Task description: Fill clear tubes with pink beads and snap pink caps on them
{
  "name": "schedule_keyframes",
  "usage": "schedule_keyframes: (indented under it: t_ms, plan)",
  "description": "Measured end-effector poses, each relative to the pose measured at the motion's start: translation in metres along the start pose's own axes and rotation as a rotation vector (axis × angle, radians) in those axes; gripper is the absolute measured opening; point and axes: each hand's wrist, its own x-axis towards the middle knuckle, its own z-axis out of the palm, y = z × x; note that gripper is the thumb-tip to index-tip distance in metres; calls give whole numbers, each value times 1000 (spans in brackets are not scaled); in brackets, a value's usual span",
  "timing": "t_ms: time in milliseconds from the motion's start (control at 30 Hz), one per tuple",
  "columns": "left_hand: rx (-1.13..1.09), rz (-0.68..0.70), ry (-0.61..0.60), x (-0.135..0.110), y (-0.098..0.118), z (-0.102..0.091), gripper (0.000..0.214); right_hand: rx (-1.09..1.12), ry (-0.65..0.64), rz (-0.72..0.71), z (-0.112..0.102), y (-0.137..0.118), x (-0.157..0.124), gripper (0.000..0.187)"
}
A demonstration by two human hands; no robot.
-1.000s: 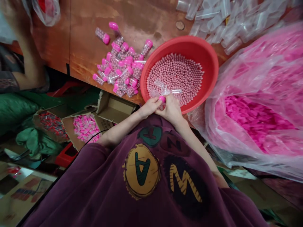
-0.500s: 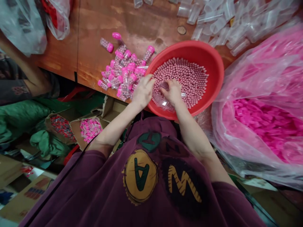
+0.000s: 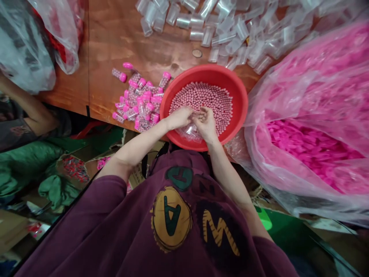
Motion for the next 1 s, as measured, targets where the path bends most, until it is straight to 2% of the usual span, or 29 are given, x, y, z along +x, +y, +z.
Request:
schedule_keyframes:
  t_ms: [133,200,300,367,433,500,567,600,667,767,867,933,1000]
  plan:
    - [124,-163,102,19,5,-17,53,-166,93,-94,-19,-8,-9,48]
    - [187,-230,150,33,9,-23,63,-253,100,-138,-33,-17,-24,34]
    - [226,-235,164,55,19,-26,66,-317,97,-154,-54,-31,-55,24]
    - [206,-211,173,71,28,-20,68,-363,143,-176,-71,-38,-77,24]
    - [166,-181,176,85,37,-8,69,-423,253,-185,-95,-38,-94,26]
    - [106,-147,193,97,45,10,69,-495,420,-142,-129,-33,-106,29]
    - [-9,-102,244,105,52,28,59,-565,590,-52,-170,-22,-110,31]
    - [-76,-71,269,108,54,36,52,-598,654,-2,-190,-17,-109,30]
    - [-176,2,292,112,57,47,44,-659,702,70,-226,-7,-99,23]
    - [-226,71,290,110,59,51,49,-716,624,123,-256,-3,-71,18]
    - [-384,61,299,98,59,45,51,-763,474,175,-261,-11,-36,19]
    - [-595,58,275,84,59,38,54,-808,391,236,-258,-19,-18,19]
    - [-838,68,236,65,58,32,57,-841,357,326,-255,-25,-6,30]
